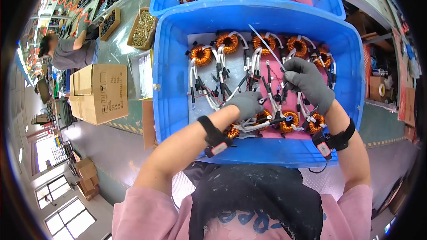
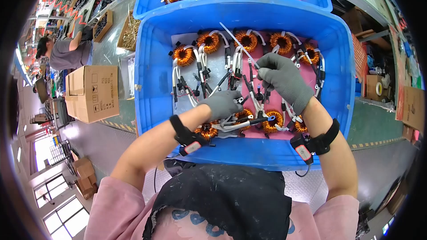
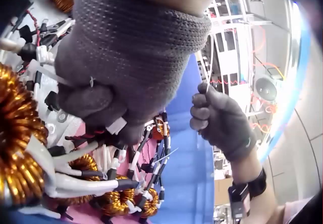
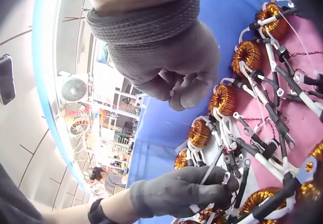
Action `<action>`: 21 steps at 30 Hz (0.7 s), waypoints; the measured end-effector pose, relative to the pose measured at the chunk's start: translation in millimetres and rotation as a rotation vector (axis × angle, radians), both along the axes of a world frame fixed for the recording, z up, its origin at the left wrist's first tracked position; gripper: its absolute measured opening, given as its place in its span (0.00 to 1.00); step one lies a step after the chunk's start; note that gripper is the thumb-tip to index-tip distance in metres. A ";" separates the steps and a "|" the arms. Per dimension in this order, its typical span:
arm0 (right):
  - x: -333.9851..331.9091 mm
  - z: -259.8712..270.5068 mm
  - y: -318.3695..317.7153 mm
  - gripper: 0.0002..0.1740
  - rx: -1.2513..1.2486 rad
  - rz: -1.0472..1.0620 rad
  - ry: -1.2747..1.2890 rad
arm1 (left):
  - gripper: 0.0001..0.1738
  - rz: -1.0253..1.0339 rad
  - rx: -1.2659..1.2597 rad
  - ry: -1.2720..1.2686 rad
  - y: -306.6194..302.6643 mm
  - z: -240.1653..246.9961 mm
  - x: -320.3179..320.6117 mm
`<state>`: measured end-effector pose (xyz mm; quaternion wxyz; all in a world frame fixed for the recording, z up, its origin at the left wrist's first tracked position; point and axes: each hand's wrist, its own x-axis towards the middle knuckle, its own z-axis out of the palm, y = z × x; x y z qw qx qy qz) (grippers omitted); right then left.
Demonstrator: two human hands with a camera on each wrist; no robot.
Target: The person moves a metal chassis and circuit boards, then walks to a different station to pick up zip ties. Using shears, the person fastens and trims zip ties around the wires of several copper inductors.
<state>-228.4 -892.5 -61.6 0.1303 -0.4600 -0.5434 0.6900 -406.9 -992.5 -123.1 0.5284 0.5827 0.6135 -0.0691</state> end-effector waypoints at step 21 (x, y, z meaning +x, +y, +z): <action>33.9 -13.0 -38.0 0.08 -0.167 0.268 -0.478 | 0.10 1.083 -0.130 -0.469 32.6 -42.4 -24.4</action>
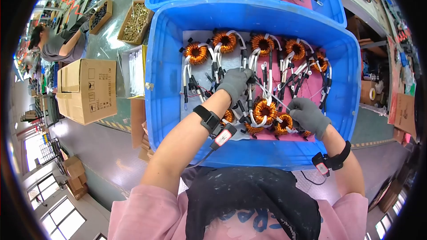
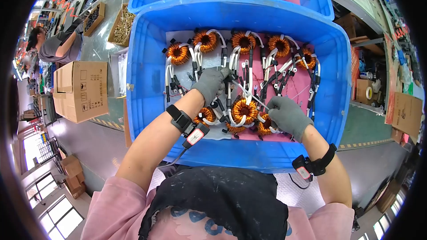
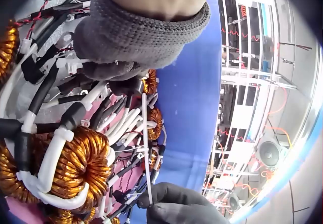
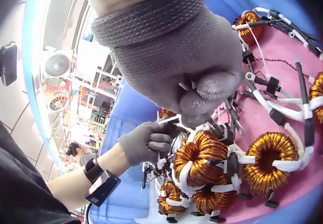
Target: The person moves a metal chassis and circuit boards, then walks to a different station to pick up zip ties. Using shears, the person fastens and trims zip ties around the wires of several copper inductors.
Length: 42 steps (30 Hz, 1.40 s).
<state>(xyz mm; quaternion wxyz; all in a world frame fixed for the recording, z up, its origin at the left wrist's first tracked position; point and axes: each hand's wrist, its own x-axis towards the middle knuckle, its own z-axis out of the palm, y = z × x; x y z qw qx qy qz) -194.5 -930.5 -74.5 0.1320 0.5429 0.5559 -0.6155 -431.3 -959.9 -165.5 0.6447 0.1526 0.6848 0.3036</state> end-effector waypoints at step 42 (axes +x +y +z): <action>-6.2 -19.2 8.4 0.08 -0.118 -0.111 0.005 | 0.12 0.004 -0.090 0.023 13.3 22.6 21.5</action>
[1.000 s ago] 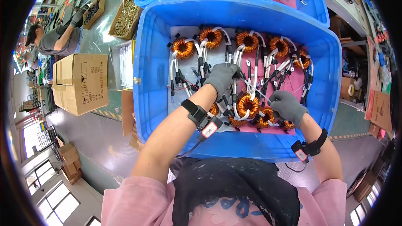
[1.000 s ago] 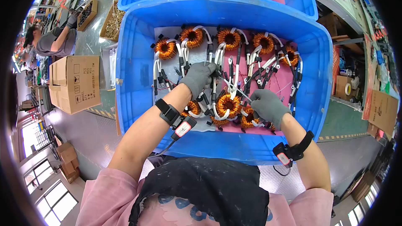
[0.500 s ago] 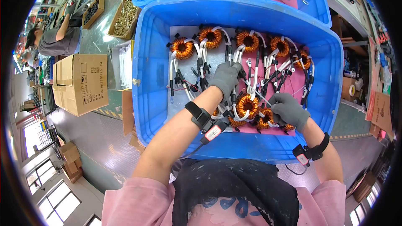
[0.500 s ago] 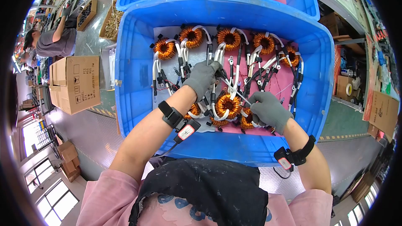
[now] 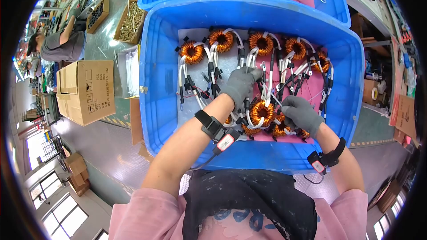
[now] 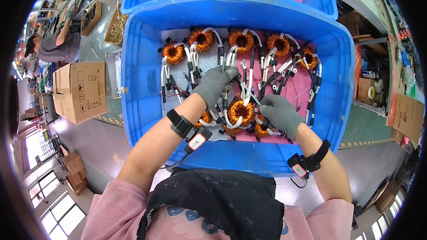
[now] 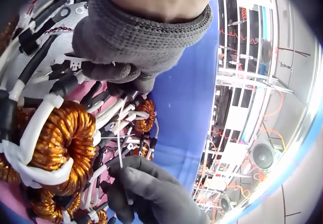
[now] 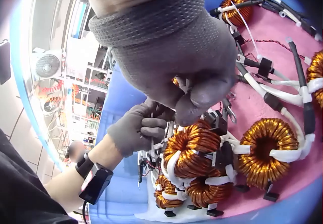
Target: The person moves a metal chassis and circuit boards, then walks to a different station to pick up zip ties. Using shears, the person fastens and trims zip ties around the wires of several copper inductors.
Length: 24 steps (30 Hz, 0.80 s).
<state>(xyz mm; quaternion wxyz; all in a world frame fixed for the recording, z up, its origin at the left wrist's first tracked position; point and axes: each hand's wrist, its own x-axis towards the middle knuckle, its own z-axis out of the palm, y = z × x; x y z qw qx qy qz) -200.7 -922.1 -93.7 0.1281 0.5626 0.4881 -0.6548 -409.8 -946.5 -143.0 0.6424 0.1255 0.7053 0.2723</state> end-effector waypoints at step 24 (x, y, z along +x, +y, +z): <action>-37.4 -37.9 33.7 0.13 0.360 -0.203 0.454 | 0.10 -0.190 0.243 -0.361 -12.9 -0.4 -1.8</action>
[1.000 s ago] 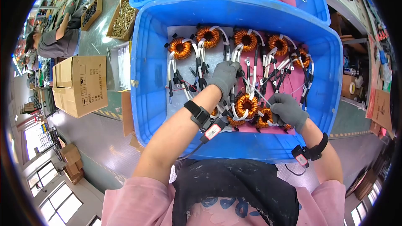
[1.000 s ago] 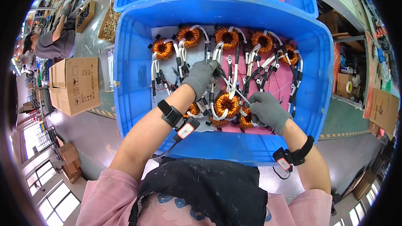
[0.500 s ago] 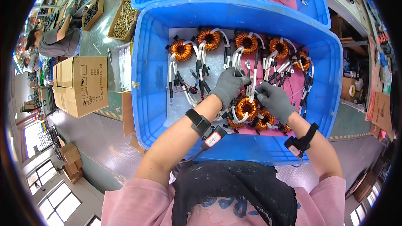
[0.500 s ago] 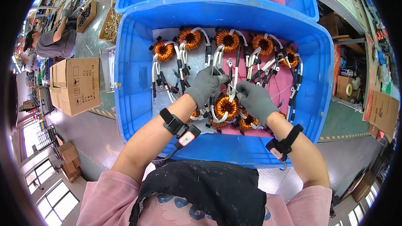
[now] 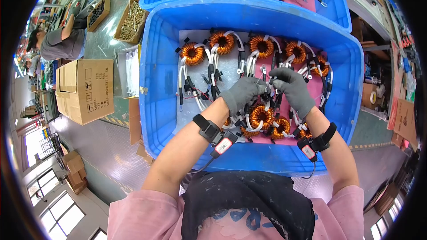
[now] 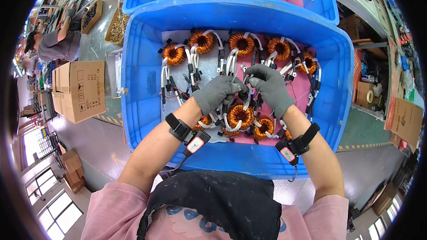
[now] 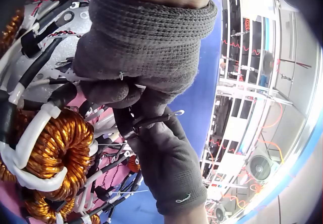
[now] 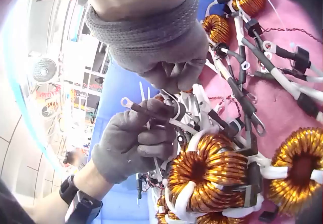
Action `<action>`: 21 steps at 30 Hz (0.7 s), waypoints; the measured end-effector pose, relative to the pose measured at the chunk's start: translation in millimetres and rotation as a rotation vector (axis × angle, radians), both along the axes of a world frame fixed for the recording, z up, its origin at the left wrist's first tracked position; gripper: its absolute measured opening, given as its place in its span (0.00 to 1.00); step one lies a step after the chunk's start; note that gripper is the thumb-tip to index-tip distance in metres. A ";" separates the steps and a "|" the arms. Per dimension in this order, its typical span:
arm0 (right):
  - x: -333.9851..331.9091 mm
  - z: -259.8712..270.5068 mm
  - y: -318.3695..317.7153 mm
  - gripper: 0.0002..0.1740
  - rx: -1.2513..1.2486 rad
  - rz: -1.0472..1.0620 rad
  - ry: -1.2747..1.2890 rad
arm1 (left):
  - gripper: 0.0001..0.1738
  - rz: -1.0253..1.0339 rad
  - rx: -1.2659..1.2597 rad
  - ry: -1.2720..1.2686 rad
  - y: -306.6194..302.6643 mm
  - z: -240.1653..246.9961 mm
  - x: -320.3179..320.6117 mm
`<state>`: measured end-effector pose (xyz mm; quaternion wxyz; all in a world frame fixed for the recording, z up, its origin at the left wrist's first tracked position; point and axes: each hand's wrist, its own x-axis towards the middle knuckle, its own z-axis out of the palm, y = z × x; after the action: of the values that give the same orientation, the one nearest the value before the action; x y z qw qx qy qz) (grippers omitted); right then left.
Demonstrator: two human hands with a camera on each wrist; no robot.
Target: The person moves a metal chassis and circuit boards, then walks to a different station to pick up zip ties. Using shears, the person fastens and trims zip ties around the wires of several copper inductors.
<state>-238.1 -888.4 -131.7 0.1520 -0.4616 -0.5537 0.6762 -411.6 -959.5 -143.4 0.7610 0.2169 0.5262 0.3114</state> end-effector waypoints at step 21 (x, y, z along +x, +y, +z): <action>-2.4 3.2 9.4 0.11 0.040 0.255 0.066 | 0.14 -0.068 0.007 0.104 1.0 5.8 -2.8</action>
<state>-240.5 -879.0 -128.5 0.0920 -0.3617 -0.6160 0.6937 -414.4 -958.5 -137.6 0.7422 0.2531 0.5562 0.2753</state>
